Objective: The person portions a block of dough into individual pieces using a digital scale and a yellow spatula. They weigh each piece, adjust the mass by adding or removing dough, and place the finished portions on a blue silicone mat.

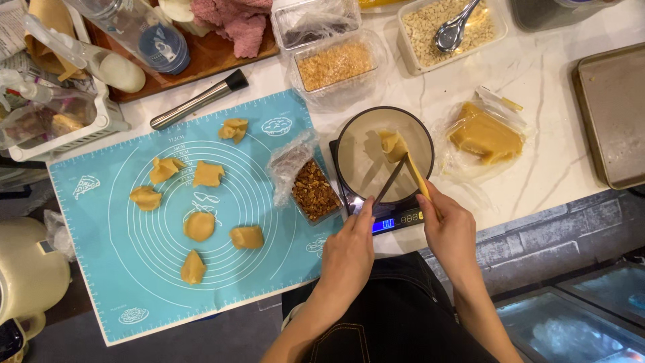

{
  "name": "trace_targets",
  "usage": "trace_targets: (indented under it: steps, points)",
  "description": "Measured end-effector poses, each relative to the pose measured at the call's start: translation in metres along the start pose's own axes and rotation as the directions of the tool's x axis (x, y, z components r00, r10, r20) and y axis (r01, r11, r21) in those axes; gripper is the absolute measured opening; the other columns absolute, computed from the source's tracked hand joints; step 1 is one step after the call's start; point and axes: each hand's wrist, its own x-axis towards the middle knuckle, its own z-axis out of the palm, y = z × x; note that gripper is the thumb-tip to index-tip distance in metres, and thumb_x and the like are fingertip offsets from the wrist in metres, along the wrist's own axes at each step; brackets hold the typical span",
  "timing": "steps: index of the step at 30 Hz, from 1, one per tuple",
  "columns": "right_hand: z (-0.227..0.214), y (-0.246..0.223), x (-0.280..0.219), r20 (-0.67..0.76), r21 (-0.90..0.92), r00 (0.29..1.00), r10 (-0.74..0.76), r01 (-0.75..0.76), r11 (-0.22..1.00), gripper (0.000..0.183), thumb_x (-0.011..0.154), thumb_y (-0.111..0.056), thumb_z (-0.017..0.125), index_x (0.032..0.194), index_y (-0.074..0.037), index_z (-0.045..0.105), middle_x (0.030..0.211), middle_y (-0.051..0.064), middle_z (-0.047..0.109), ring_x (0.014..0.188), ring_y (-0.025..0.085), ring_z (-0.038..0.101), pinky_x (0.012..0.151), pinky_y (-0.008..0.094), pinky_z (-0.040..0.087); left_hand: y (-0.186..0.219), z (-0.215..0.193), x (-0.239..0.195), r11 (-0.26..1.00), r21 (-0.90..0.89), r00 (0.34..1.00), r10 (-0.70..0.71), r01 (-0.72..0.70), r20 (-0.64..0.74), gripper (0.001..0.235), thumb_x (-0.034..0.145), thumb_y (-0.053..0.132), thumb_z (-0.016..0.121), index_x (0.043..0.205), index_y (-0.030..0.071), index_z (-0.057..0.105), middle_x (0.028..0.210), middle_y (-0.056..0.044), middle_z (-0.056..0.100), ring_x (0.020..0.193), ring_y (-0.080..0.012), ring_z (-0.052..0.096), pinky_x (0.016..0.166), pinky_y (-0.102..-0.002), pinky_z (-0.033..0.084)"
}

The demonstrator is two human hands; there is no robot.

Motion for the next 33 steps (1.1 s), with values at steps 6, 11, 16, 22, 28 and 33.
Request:
trace_targets:
  steps: [6,11,16,22,28,33]
  points:
    - [-0.004,-0.009,-0.004,-0.017,-0.142,0.997,-0.074,0.071,0.987,0.031,0.098,-0.015,0.069,0.128,-0.009,0.072,0.078,0.019,0.065,0.064,0.035,0.063,0.059,0.043,0.049,-0.002,-0.001,0.006,0.999,-0.013,0.999,-0.034,0.034,0.014,0.043,0.101,0.012,0.053,0.143,0.004,0.053,0.093,-0.020,0.071,0.070,-0.0408,0.070,0.062,-0.049,0.057]
    - [-0.007,-0.009,-0.007,-0.013,-0.238,0.991,-0.131,0.124,0.963,0.032,0.098,-0.016,0.068,0.130,-0.012,0.072,0.075,0.016,0.064,0.064,0.036,0.062,0.058,0.046,0.048,-0.001,-0.002,0.008,0.999,-0.034,0.999,-0.031,0.031,-0.008,0.041,0.103,0.017,0.052,0.142,0.004,0.055,0.095,-0.021,0.072,0.070,-0.0421,0.070,0.062,-0.050,0.056]
    - [-0.004,-0.009,-0.013,-0.028,-0.276,0.992,-0.127,0.114,0.954,0.032,0.099,-0.018,0.068,0.130,-0.013,0.071,0.072,0.014,0.062,0.061,0.035,0.061,0.056,0.046,0.047,0.000,-0.002,0.009,0.999,-0.029,0.999,-0.036,0.036,-0.003,0.039,0.104,0.017,0.050,0.141,0.004,0.053,0.096,-0.021,0.072,0.074,-0.0418,0.071,0.064,-0.050,0.056]
    - [0.001,-0.001,-0.015,-0.035,-0.252,0.989,-0.147,0.134,0.958,0.031,0.099,-0.019,0.068,0.128,-0.011,0.072,0.076,0.015,0.065,0.063,0.036,0.063,0.056,0.046,0.049,-0.002,-0.004,0.017,0.999,-0.019,0.999,-0.049,0.049,-0.013,0.037,0.104,0.018,0.050,0.139,0.005,0.055,0.097,-0.022,0.073,0.079,-0.0417,0.071,0.066,-0.051,0.056]
    - [0.001,0.010,-0.008,-0.043,-0.129,0.999,0.025,-0.030,0.991,0.029,0.100,-0.021,0.068,0.126,-0.009,0.074,0.074,0.021,0.067,0.055,0.029,0.063,0.056,0.040,0.048,0.001,-0.012,0.010,0.996,-0.091,0.999,-0.018,0.021,0.030,0.036,0.102,0.016,0.053,0.136,0.004,0.058,0.095,-0.022,0.073,0.080,-0.0416,0.072,0.070,-0.051,0.057]
    - [-0.007,0.011,0.003,-0.039,-0.035,0.995,0.087,-0.088,0.995,0.031,0.100,-0.021,0.067,0.127,-0.008,0.073,0.066,0.022,0.063,0.053,0.024,0.062,0.055,0.037,0.047,0.008,-0.009,0.000,0.999,-0.040,0.996,0.025,-0.021,0.089,0.042,0.101,0.011,0.054,0.141,0.001,0.052,0.105,-0.023,0.072,0.076,-0.0439,0.071,0.067,-0.052,0.058]
